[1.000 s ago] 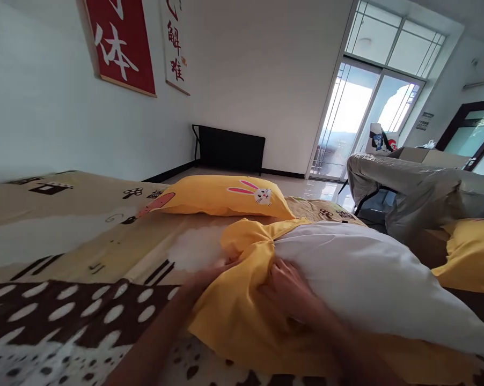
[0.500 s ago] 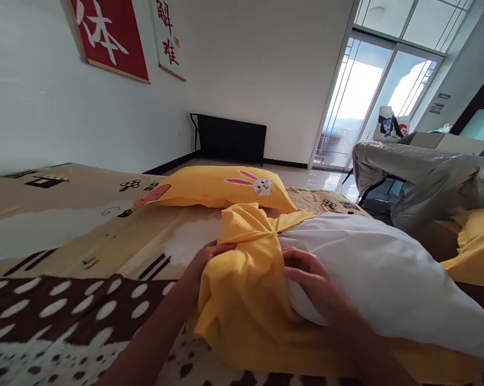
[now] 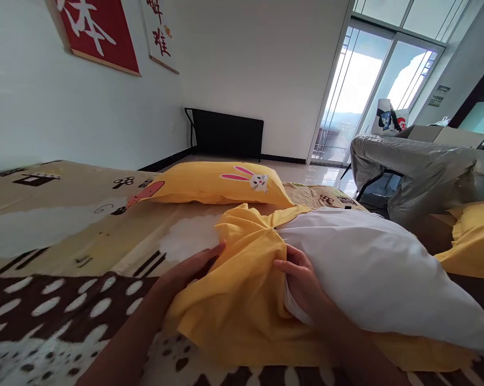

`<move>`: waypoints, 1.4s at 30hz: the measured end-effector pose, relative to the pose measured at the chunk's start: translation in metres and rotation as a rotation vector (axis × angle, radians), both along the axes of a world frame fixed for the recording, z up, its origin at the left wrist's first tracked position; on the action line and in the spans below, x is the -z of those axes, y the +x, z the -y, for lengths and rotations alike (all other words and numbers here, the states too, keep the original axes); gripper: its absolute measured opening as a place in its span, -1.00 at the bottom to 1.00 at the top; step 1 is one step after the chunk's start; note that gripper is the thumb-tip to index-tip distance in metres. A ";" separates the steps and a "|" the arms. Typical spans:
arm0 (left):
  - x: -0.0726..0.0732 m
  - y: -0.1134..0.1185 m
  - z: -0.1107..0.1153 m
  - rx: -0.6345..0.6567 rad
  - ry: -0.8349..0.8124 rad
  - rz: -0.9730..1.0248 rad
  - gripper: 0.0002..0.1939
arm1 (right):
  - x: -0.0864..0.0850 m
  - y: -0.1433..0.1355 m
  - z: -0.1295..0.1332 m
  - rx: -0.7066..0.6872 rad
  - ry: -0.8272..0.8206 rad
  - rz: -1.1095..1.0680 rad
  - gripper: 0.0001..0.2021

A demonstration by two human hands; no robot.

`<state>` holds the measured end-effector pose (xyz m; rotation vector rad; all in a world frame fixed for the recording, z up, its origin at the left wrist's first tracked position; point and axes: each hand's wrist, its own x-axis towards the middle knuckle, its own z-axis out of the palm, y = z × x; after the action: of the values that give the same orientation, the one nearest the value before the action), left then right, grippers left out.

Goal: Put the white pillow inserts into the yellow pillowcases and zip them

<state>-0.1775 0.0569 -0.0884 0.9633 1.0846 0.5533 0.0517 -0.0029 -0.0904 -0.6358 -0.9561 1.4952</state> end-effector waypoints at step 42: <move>0.029 -0.002 -0.044 -0.380 0.893 -0.627 -0.51 | -0.057 0.050 0.048 -0.126 0.295 1.712 -0.79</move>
<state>-0.1800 0.1014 -0.1178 1.7978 1.6395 1.1449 0.1022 -0.0512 -0.0330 -1.6836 -2.4205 0.5640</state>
